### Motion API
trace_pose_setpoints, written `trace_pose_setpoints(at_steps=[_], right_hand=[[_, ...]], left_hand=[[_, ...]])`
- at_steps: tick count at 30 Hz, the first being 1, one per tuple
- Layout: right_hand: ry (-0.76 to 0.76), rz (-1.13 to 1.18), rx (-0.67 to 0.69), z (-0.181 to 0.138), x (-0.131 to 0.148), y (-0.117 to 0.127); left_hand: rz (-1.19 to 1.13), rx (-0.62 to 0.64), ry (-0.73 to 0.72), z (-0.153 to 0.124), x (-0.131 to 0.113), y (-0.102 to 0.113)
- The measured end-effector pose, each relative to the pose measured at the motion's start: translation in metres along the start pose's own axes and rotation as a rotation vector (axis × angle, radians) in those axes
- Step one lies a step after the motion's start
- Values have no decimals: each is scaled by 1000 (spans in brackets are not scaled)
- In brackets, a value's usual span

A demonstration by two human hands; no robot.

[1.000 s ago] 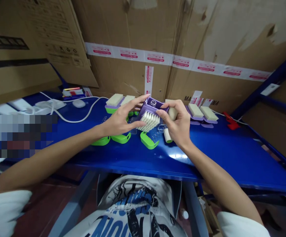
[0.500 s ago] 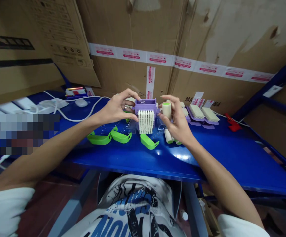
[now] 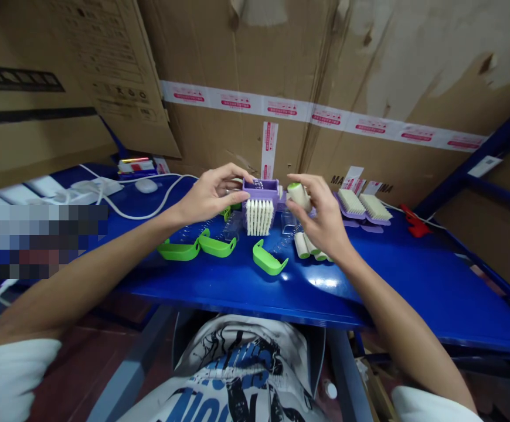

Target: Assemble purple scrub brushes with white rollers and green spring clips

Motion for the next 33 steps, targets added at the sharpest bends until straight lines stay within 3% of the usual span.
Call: trace_pose_setpoints(at_steps=[3,5,10,14,21,28,33], right_hand=[[67,-179,-20,23,14,22],[93,-180,68,43,28,24],[158,-193,356,75,53,2],[190,-270,435,71,54,-15],[223,-380,453,63,54,-21],[148,-320,295,63,41,-23],[93,-237,181,62,27,-24]], left_hand=[[-35,45,14,-1,7,-7],[-93,69,45,-2,12,-11],[-145,94,73,-3,13,-14],[-169,97,37,-3,10,-17],[-179,45,-1,-2,14,-18],[-108,-80,3,-1,23,-14],[-134,-21,26,-1,22,-13]])
Point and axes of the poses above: each hand's wrist, its own z-axis towards the middle knuckle, its own y-axis out of the back of the hand, x = y × z, the point moved 6 cm from there along z, towards the middle knuckle, and after that the axes turned 6 degrees about y, right-handed, at the moved point
